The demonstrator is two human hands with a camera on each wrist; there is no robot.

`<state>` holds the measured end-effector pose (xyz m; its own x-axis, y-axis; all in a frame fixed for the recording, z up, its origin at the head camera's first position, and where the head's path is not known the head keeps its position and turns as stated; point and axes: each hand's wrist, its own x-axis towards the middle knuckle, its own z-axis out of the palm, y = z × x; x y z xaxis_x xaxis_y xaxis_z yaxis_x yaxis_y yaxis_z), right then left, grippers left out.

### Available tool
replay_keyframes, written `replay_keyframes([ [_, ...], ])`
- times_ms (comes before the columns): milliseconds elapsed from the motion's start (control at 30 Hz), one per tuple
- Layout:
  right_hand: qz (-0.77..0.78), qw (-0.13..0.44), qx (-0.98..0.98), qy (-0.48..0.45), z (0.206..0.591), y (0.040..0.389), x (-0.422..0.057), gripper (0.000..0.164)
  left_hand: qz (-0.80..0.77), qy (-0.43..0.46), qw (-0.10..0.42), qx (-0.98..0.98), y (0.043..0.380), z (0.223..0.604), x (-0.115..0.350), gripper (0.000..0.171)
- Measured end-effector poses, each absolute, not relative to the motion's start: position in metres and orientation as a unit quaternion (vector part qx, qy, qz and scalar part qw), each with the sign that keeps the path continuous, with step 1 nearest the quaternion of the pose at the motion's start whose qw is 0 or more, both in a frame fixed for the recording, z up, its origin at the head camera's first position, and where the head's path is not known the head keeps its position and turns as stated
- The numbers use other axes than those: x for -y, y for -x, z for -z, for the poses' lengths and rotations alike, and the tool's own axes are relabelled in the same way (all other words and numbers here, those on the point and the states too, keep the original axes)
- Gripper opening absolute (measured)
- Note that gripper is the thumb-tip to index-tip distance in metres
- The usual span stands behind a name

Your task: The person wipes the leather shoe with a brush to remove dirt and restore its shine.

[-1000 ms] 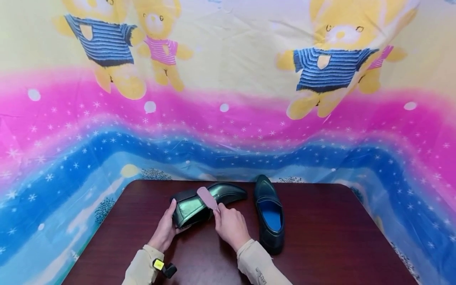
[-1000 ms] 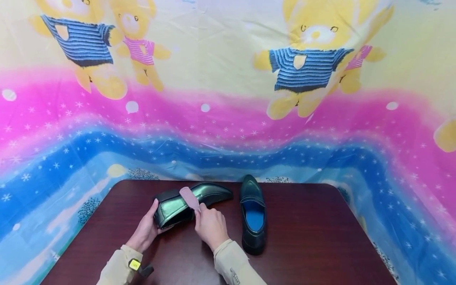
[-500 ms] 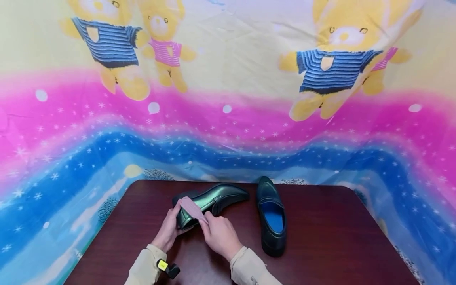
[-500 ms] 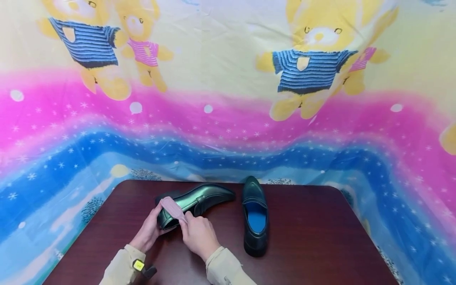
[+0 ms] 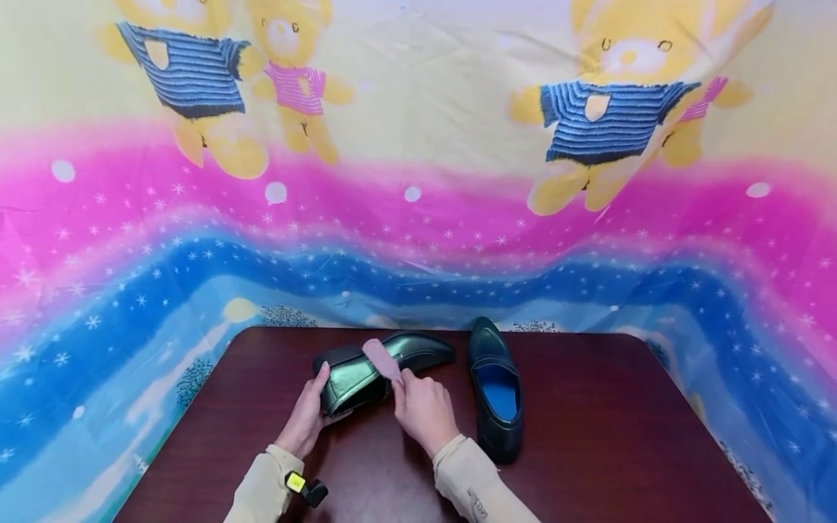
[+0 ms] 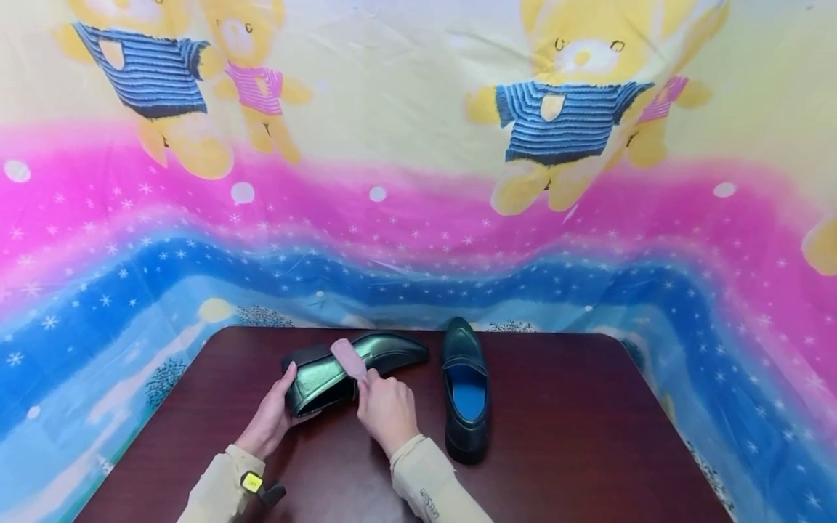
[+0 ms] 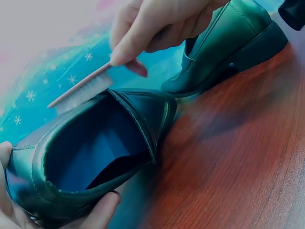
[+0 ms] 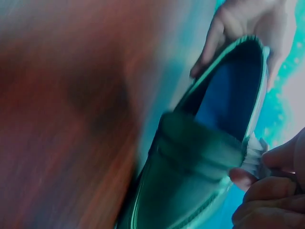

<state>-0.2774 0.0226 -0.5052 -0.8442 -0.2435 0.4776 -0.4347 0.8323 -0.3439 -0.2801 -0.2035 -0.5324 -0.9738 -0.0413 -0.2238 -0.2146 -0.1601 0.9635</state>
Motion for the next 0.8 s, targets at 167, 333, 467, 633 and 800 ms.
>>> replay_keyframes([
  [167, -0.228, 0.207, 0.937, -0.164, 0.499, 0.282, -0.034, 0.025, -0.756, 0.102, 0.056, -0.645, 0.279, 0.532, 0.202, 0.081],
  [333, -0.264, 0.163, 0.935, -0.170, 0.496, 0.277, -0.030, 0.019, -0.760, 0.107, 0.063, -0.638, 0.277, 0.535, 0.202, 0.080],
  [467, -0.298, 0.136, 0.921, -0.210, 0.496, 0.269, -0.018, 0.018, -0.756, 0.110, 0.064, -0.642, 0.276, 0.536, 0.202, 0.081],
  [633, -0.294, 0.114, 0.914, -0.254, 0.502, 0.261, -0.002, 0.019, -0.754, 0.102, 0.058, -0.646, 0.275, 0.535, 0.201, 0.085],
  [800, -0.272, 0.133, 0.914, -0.270, 0.505, 0.258, 0.007, 0.018, -0.755, 0.108, 0.053, -0.644, 0.276, 0.536, 0.199, 0.079],
])
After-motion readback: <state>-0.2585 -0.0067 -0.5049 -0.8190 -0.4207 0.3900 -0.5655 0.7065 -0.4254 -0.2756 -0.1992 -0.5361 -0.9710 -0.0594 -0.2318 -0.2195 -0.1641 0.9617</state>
